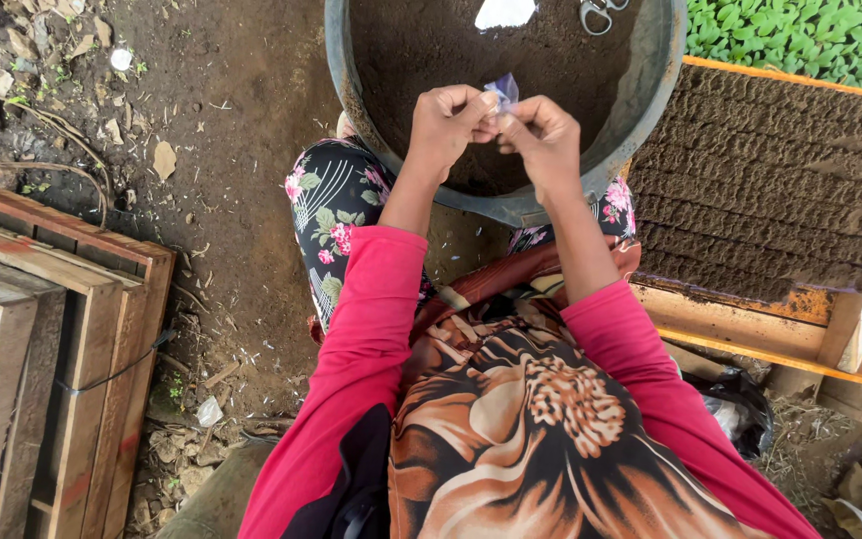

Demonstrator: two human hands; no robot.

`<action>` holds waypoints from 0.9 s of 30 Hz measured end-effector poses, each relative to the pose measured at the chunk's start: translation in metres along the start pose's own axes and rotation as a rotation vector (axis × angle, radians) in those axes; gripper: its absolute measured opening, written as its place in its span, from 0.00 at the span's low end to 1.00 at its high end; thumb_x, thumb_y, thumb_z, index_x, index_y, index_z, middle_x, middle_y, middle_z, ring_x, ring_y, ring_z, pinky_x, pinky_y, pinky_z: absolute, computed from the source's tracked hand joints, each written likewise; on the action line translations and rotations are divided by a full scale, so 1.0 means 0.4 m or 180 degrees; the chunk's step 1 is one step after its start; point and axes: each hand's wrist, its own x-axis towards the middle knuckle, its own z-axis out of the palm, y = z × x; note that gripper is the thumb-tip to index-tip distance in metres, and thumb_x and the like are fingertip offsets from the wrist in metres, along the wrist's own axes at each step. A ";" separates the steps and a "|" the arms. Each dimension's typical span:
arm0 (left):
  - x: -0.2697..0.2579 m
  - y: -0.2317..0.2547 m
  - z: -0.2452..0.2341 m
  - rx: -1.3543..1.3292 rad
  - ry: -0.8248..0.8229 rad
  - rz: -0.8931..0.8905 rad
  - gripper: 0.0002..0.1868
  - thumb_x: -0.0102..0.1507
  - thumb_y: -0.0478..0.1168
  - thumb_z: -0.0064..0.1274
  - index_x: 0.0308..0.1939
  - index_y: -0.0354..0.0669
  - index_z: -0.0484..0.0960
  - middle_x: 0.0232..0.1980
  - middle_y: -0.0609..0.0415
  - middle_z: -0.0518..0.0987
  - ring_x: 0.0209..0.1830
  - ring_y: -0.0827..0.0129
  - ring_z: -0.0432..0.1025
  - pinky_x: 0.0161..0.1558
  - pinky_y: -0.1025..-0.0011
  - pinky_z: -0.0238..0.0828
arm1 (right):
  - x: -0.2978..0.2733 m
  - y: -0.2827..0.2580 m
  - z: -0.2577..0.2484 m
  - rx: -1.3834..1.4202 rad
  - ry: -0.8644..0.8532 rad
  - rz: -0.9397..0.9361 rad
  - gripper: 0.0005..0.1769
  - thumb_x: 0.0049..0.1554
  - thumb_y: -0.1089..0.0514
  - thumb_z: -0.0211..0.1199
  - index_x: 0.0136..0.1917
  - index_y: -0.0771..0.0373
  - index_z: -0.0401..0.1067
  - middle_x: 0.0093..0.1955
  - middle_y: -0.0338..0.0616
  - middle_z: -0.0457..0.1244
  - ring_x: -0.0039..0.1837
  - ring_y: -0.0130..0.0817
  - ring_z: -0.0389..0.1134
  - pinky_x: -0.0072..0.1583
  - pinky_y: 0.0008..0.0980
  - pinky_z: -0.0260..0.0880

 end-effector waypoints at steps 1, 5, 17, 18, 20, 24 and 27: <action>0.000 0.005 -0.002 0.0405 0.0155 0.0199 0.10 0.61 0.41 0.58 0.29 0.37 0.84 0.25 0.50 0.82 0.23 0.73 0.79 0.27 0.80 0.82 | 0.014 0.009 -0.009 -0.0071 0.0287 0.0240 0.02 0.60 0.65 0.64 0.45 0.61 0.72 0.39 0.41 0.68 0.39 0.25 0.69 0.41 0.22 0.74; 0.010 -0.014 -0.014 0.1915 0.0576 0.0846 0.09 0.57 0.41 0.59 0.21 0.47 0.83 0.22 0.67 0.80 0.22 0.81 0.65 0.30 0.73 0.64 | 0.140 0.224 -0.096 0.0299 0.1850 0.1009 0.06 0.57 0.65 0.63 0.48 0.57 0.76 0.48 0.41 0.71 0.44 0.28 0.71 0.46 0.28 0.78; 0.063 -0.099 -0.043 0.2801 0.0526 0.0890 0.14 0.52 0.22 0.59 0.20 0.42 0.73 0.24 0.52 0.79 0.26 0.63 0.77 0.29 0.66 0.76 | 0.255 0.520 -0.026 0.1416 0.2538 0.2082 0.47 0.61 0.37 0.60 0.83 0.51 0.41 0.85 0.46 0.38 0.84 0.49 0.36 0.79 0.60 0.30; 0.039 -0.062 -0.034 0.2795 0.0542 0.0897 0.14 0.52 0.22 0.59 0.20 0.42 0.73 0.24 0.52 0.79 0.26 0.63 0.77 0.29 0.66 0.76 | 0.241 0.448 -0.003 0.1409 0.2523 0.2075 0.47 0.61 0.37 0.60 0.83 0.51 0.41 0.85 0.46 0.38 0.84 0.49 0.36 0.79 0.60 0.30; -0.014 0.007 -0.014 0.3167 0.0545 0.0751 0.12 0.54 0.24 0.61 0.40 0.34 0.84 0.35 0.44 0.79 0.38 0.53 0.80 0.39 0.55 0.82 | 0.205 0.305 0.041 0.1990 0.2479 0.2087 0.44 0.56 0.41 0.66 0.77 0.60 0.57 0.77 0.58 0.54 0.78 0.53 0.54 0.76 0.57 0.52; 0.007 -0.031 -0.014 0.3325 0.0750 0.0945 0.13 0.53 0.26 0.61 0.34 0.45 0.74 0.42 0.51 0.71 0.34 0.44 0.73 0.33 0.49 0.68 | 0.218 0.214 0.003 0.2621 0.1613 0.2459 0.21 0.55 0.45 0.53 0.51 0.58 0.79 0.56 0.46 0.70 0.59 0.45 0.71 0.63 0.41 0.70; 0.019 -0.041 0.002 0.3340 0.0618 0.0846 0.16 0.53 0.26 0.64 0.36 0.44 0.73 0.43 0.51 0.71 0.33 0.46 0.74 0.30 0.52 0.69 | 0.206 0.170 -0.015 0.3314 0.1310 0.1884 0.17 0.56 0.49 0.54 0.50 0.62 0.75 0.49 0.52 0.68 0.52 0.53 0.70 0.53 0.46 0.74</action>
